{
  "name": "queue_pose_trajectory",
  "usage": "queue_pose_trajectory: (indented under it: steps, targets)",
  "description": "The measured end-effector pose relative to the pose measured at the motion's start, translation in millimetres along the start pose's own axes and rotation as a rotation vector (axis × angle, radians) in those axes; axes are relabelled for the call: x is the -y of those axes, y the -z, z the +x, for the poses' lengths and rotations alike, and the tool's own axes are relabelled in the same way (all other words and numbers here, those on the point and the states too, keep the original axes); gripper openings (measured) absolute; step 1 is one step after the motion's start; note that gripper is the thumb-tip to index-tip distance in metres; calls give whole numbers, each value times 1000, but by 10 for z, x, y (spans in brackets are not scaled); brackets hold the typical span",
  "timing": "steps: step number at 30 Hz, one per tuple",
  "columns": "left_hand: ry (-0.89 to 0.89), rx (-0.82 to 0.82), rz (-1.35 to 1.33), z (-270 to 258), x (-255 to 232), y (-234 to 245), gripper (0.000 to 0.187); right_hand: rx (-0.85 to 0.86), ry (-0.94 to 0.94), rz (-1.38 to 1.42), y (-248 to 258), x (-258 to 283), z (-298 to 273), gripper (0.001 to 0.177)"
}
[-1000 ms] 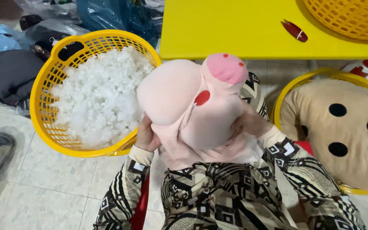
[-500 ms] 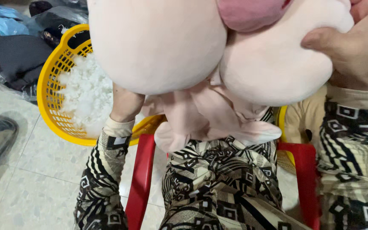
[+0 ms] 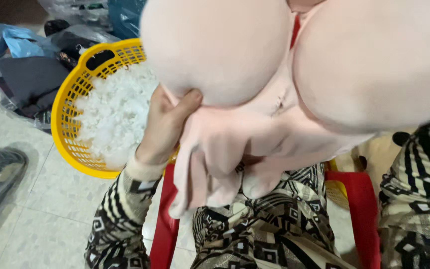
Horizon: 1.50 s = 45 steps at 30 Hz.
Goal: The person sits cross-legged and repeatedly scoops white synthetic stuffing from a yellow basket, then inserts it into a pink plush toy held on their lap. They continue adding stuffing by hand until the toy is visibly filled, then set it aside.
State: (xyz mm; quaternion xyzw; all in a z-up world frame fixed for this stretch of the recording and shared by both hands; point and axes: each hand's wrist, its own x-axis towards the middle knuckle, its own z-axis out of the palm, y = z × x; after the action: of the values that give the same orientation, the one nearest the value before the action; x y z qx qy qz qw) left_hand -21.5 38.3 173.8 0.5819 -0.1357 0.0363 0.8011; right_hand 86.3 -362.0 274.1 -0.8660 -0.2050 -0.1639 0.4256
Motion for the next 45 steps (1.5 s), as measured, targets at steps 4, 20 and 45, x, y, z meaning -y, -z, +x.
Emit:
queue_pose_trajectory:
  steps: [4,20,45]
  targets:
    - [1,-4,188,475,932,38,53,150,-272,-243,-411,-727,-143,62]
    - [-107,131,1042,-559,1254,429,28,353,-314,340,-1723,-1500,-2249,20]
    - [-164,302,1740,-215,1660,174,88,382,107,-495,-2556,-783,-1785,15]
